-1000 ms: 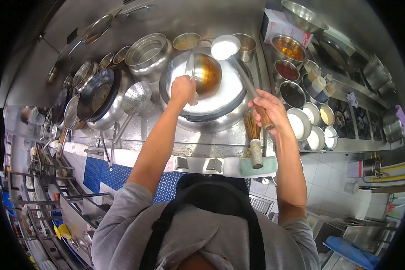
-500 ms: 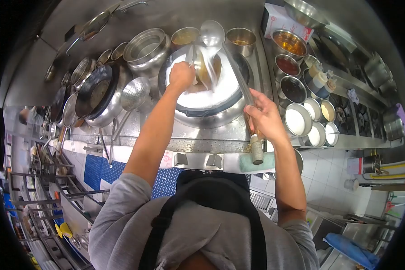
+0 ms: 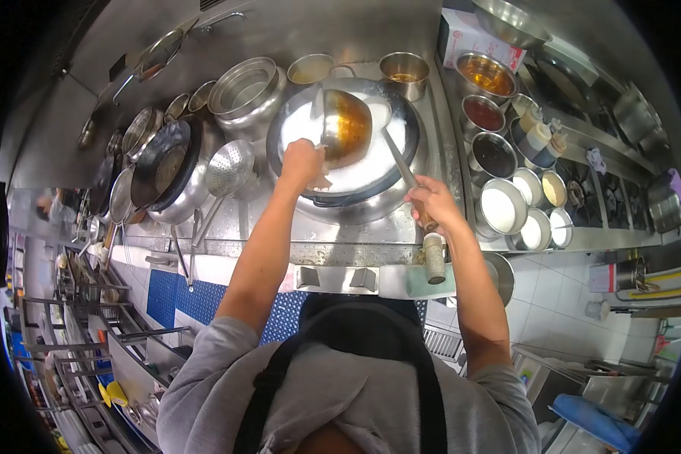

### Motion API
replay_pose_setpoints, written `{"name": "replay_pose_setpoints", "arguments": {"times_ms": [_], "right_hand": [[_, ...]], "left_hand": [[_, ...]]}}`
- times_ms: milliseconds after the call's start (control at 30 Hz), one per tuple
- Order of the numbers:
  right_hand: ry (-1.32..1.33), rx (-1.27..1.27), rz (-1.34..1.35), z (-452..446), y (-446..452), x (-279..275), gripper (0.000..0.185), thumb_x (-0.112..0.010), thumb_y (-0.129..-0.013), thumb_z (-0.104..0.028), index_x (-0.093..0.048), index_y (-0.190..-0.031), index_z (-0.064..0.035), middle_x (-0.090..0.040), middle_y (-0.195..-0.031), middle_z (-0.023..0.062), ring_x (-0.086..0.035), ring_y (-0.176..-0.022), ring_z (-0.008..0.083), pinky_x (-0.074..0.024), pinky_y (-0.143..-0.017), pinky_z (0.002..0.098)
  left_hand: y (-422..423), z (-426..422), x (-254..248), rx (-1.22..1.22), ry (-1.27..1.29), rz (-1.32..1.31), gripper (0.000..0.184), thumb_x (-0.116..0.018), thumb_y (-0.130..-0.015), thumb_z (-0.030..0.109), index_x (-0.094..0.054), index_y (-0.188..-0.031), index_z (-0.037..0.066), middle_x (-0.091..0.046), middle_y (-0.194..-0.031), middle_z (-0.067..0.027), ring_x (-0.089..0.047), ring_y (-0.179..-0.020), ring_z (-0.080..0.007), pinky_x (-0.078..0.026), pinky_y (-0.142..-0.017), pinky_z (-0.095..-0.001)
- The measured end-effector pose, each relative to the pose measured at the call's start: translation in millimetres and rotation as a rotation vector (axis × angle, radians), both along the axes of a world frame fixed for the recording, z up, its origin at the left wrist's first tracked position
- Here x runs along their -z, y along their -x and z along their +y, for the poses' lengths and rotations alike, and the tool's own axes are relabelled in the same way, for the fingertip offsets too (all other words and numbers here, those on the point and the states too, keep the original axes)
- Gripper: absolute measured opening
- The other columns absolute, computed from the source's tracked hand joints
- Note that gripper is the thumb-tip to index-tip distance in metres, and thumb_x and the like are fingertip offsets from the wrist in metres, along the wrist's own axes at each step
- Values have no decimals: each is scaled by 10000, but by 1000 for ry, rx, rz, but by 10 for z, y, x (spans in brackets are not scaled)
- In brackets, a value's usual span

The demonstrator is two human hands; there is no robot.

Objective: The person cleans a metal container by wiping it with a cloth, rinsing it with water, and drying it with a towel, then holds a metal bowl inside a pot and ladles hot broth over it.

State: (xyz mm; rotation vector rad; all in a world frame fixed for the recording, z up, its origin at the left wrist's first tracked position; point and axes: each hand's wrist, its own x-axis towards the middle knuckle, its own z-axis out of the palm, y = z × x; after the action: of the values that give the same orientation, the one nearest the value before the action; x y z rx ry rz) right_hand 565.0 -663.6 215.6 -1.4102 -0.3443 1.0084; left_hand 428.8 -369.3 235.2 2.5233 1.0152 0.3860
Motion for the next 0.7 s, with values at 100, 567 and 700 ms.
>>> {"name": "replay_pose_setpoints", "arguments": {"times_ms": [100,567,700], "right_hand": [[-43,-3,134,-20,3,-160,592,-595,-951,-90,-360,-1474,60,-665,-893,125,-546,-539,118,-416,-416,257],[-191,12,207,-146,-120,-538,484,-593,-949,-93,-429,-1381,53,-651,-898,134,-526,-518,125,-407,-385,247],[-202,21,167,-145,-129,-715,477,-588,-950,-101,-435,-1376,51,-647,-906,127,-524,-511,119,-418,-378,243]], "left_hand": [[-143,-77,-500,-86,42,-44,378,-629,-932,302,-731,-919,-61,-717,-942,-285,-704,-936,-430,-556,-871,-472],[-637,68,-429,-80,84,-78,324,-632,-880,216,-728,-983,-76,-702,-1034,-311,-691,-1006,-439,-551,-915,-467],[-702,180,-392,-97,49,-83,357,-644,-886,272,-725,-967,-66,-710,-1011,-295,-699,-979,-421,-556,-899,-458]]}}
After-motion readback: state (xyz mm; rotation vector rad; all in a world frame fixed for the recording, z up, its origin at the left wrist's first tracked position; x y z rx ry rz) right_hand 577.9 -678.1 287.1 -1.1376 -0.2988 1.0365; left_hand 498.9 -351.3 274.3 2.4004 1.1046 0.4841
